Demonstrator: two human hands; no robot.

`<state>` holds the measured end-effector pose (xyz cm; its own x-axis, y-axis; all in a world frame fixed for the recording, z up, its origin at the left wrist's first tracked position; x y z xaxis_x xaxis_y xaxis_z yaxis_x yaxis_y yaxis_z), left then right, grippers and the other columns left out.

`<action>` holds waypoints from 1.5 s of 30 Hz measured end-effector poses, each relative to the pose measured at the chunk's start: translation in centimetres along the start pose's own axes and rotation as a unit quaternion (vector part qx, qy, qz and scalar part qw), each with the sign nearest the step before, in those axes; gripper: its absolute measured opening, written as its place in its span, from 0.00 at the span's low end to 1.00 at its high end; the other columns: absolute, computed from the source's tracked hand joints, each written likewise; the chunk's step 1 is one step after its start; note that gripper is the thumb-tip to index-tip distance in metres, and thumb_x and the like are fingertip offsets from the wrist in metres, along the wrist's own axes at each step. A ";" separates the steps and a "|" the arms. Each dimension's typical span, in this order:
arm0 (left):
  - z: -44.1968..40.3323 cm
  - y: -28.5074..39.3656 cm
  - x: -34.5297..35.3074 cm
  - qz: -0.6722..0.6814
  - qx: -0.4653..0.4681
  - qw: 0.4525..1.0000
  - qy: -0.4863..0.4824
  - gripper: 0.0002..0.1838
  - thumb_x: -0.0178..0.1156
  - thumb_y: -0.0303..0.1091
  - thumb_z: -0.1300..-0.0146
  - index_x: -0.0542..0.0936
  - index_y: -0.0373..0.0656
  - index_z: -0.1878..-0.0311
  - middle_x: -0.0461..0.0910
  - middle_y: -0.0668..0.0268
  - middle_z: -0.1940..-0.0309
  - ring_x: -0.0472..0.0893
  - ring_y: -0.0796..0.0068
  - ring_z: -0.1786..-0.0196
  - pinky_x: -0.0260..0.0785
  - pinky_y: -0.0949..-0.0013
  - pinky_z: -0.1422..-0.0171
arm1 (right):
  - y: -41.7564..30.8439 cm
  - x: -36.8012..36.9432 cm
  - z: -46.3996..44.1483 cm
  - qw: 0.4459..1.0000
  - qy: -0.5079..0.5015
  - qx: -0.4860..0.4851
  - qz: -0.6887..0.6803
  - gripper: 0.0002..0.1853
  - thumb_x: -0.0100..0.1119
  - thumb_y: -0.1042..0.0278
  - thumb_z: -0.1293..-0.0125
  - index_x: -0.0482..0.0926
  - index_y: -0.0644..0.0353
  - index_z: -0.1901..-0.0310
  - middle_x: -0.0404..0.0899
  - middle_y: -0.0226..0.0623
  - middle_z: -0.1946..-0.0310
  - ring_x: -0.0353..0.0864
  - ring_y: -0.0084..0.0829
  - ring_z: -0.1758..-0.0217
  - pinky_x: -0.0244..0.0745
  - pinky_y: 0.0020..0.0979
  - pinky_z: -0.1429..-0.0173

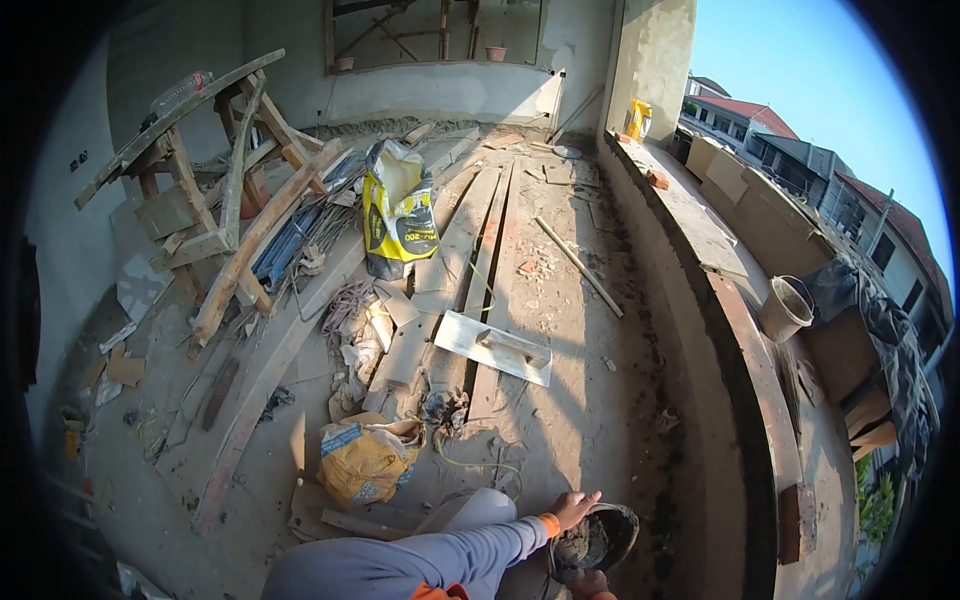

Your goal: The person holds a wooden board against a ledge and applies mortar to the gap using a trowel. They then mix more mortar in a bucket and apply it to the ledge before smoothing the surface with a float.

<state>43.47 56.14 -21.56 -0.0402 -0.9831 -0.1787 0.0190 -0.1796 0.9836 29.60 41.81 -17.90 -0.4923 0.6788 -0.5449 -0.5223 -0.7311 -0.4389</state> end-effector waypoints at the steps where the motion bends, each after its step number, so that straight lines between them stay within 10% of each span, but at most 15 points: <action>1: 0.2 0.4 -0.1 -0.010 0.026 0.999 0.024 0.37 0.50 0.64 0.36 0.73 0.32 0.78 0.71 0.46 0.82 0.74 0.49 0.78 0.64 0.55 0.71 | 2.7 0.4 -1.7 1.000 0.004 0.000 0.010 0.17 0.52 0.57 0.38 0.81 0.65 0.69 0.79 0.42 0.82 0.81 0.36 0.81 0.77 0.35 0.74; 5: -1.2 -2.3 1.3 0.005 -0.014 0.999 0.029 0.37 0.50 0.65 0.37 0.72 0.33 0.78 0.70 0.46 0.82 0.74 0.48 0.77 0.63 0.54 0.71 | 4.3 -1.2 -2.0 0.951 0.099 -0.118 0.268 0.17 0.58 0.57 0.46 0.81 0.64 0.65 0.82 0.48 0.75 0.84 0.42 0.69 0.78 0.44 0.64; 12: -0.8 -1.1 0.9 0.001 -0.011 0.999 0.034 0.37 0.51 0.65 0.37 0.72 0.33 0.80 0.71 0.45 0.82 0.73 0.46 0.77 0.63 0.53 0.72 | 3.3 -4.7 2.1 0.889 0.330 -0.143 0.283 0.14 0.59 0.53 0.49 0.77 0.55 0.72 0.82 0.47 0.70 0.81 0.50 0.61 0.75 0.49 0.59; 22: -0.3 -0.6 0.1 -0.036 -0.020 0.999 0.014 0.35 0.52 0.64 0.37 0.74 0.33 0.77 0.73 0.43 0.80 0.77 0.43 0.73 0.65 0.54 0.71 | -0.1 -1.2 -0.9 0.928 0.056 -0.005 0.368 0.21 0.53 0.51 0.45 0.82 0.49 0.53 0.81 0.45 0.52 0.78 0.45 0.45 0.73 0.40 0.41; 29: -0.2 -1.0 0.5 -0.013 0.003 1.000 0.026 0.35 0.52 0.63 0.37 0.72 0.33 0.77 0.71 0.44 0.80 0.74 0.46 0.77 0.63 0.55 0.72 | 5.2 -8.6 0.7 0.853 0.350 -0.079 0.379 0.12 0.56 0.56 0.45 0.83 0.50 0.78 0.83 0.37 0.77 0.84 0.40 0.69 0.77 0.38 0.66; 32: 0.2 -0.9 1.3 0.039 0.023 0.999 0.012 0.32 0.53 0.60 0.35 0.69 0.35 0.79 0.62 0.56 0.85 0.59 0.70 0.78 0.60 0.61 0.73 | 8.9 -8.0 -3.9 0.850 0.274 -0.030 0.450 0.12 0.56 0.55 0.43 0.84 0.50 0.73 0.84 0.34 0.71 0.85 0.38 0.65 0.77 0.36 0.65; 37: 1.6 -0.4 2.3 0.037 0.085 0.995 0.029 0.31 0.53 0.57 0.34 0.69 0.35 0.78 0.60 0.54 0.85 0.58 0.69 0.79 0.59 0.61 0.73 | 7.6 -3.5 -4.2 0.887 0.102 -0.080 0.444 0.14 0.61 0.54 0.49 0.86 0.52 0.66 0.86 0.34 0.67 0.86 0.32 0.62 0.80 0.37 0.58; 39: 2.2 0.9 1.5 0.014 0.107 0.993 0.056 0.30 0.53 0.55 0.33 0.69 0.35 0.78 0.62 0.54 0.85 0.59 0.69 0.79 0.59 0.61 0.73 | 3.9 -2.4 -2.5 0.935 -0.037 0.077 0.344 0.15 0.61 0.54 0.52 0.86 0.53 0.66 0.86 0.34 0.71 0.86 0.32 0.64 0.80 0.37 0.57; 41: 1.1 -0.4 1.4 0.026 0.095 0.995 0.024 0.30 0.53 0.55 0.33 0.69 0.35 0.78 0.64 0.53 0.85 0.62 0.69 0.80 0.60 0.60 0.73 | 7.4 -1.2 -4.7 0.965 -0.053 0.008 0.258 0.13 0.58 0.56 0.47 0.86 0.54 0.68 0.84 0.33 0.77 0.86 0.30 0.70 0.81 0.35 0.60; 43: 0.3 -1.1 1.0 0.009 0.063 0.998 0.016 0.30 0.53 0.56 0.34 0.69 0.35 0.79 0.63 0.52 0.86 0.64 0.67 0.81 0.60 0.59 0.74 | 8.3 0.0 -6.6 0.815 -0.112 -0.247 0.513 0.10 0.57 0.61 0.45 0.85 0.56 0.72 0.83 0.32 0.78 0.85 0.29 0.73 0.79 0.32 0.66; 45: -0.1 -0.9 0.5 0.011 0.037 0.999 0.017 0.31 0.54 0.57 0.34 0.69 0.35 0.79 0.62 0.52 0.86 0.64 0.66 0.82 0.60 0.58 0.74 | 5.3 -1.1 -3.1 0.905 -0.080 -0.223 0.354 0.06 0.57 0.67 0.47 0.83 0.55 0.74 0.82 0.30 0.80 0.83 0.30 0.76 0.77 0.34 0.70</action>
<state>43.50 55.79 -22.58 -0.0072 -0.9876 -0.1569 -0.0535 -0.1563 0.9863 29.51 36.96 -21.88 -0.7067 0.0044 -0.7075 0.2787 -0.9174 -0.2841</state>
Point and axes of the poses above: each hand's wrist, its own z-axis away from the middle knuckle, its own x-axis out of the palm, y = z × x, the point moved 1 cm from there along -z, towards the middle knuckle
